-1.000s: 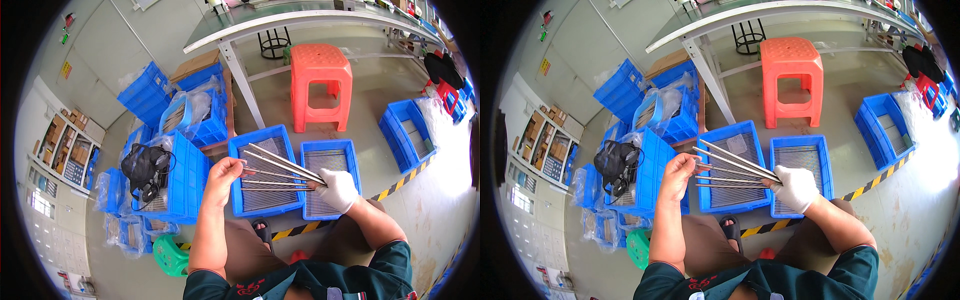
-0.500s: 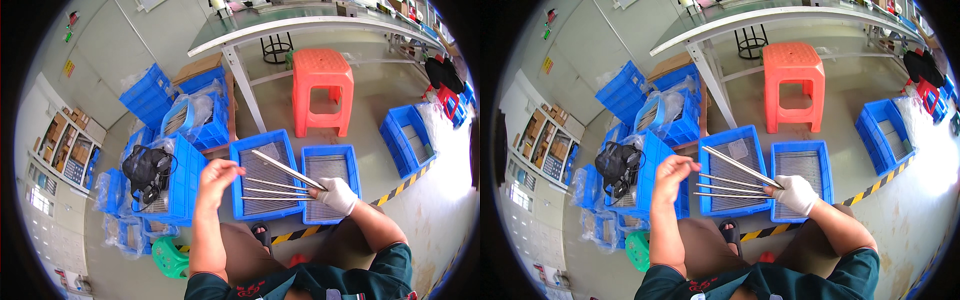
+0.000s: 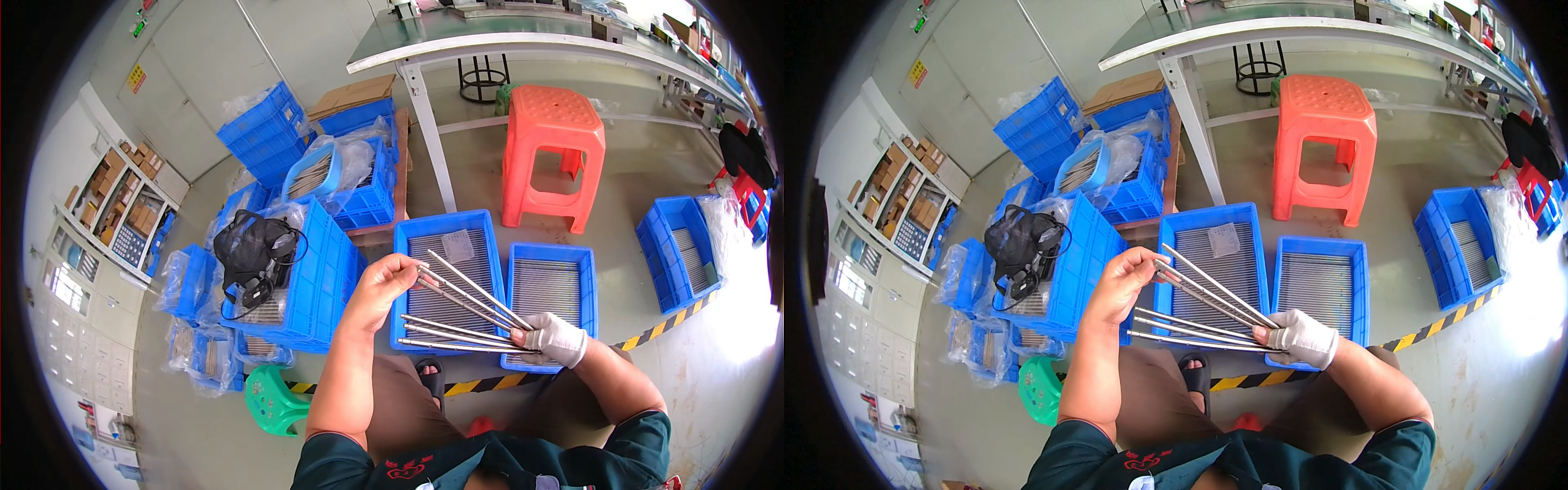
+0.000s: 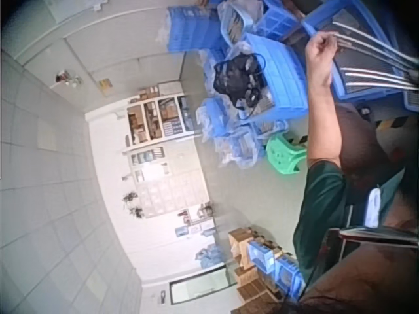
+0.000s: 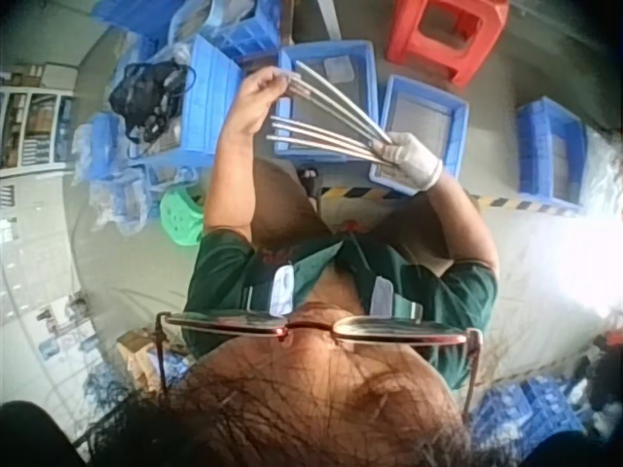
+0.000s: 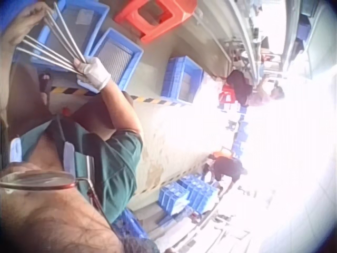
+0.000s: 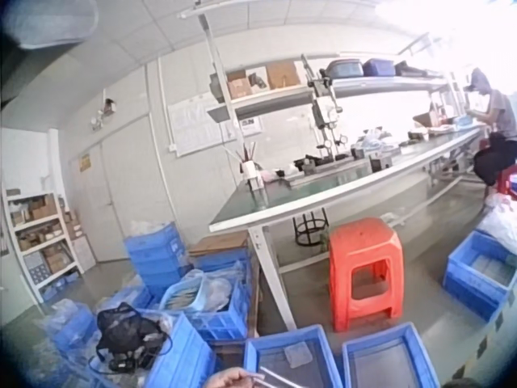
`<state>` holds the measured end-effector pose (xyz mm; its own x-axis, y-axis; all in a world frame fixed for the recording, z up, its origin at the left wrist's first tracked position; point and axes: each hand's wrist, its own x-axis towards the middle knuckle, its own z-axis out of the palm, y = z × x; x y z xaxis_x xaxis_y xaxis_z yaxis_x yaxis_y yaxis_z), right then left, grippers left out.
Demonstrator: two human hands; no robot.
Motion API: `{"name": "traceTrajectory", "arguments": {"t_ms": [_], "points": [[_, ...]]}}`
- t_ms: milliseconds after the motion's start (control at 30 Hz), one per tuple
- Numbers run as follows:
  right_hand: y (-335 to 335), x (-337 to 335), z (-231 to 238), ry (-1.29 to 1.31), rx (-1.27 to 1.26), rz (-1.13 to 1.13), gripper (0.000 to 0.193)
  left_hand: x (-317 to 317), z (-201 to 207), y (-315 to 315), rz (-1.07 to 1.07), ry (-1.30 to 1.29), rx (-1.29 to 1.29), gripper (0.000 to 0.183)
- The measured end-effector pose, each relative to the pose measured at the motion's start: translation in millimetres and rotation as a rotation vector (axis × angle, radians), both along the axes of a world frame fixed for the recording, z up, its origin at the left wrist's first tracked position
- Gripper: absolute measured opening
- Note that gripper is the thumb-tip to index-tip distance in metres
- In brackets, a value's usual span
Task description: The person sorts metal rods and washers into blue bins by hand, organizing them on the floor while wearing gloves.
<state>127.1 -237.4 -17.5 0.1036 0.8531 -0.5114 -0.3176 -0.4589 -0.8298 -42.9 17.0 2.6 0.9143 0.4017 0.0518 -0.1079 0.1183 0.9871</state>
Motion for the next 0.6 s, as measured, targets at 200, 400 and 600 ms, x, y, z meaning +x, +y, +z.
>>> {"name": "traceTrajectory", "arguments": {"t_ms": [200,400,600], "points": [[1,-1,4,0.087,-0.058,-0.015,0.029,-4,2,-2,-0.019,-0.046,0.018,0.015],[0,-4,1,0.086,-0.033,0.009,0.031,-9,9,-2,-0.055,-0.078,0.064,0.017],[2,-3,11,-0.041,-0.059,0.023,0.032,-15,16,6,0.183,0.011,0.104,0.015]]}}
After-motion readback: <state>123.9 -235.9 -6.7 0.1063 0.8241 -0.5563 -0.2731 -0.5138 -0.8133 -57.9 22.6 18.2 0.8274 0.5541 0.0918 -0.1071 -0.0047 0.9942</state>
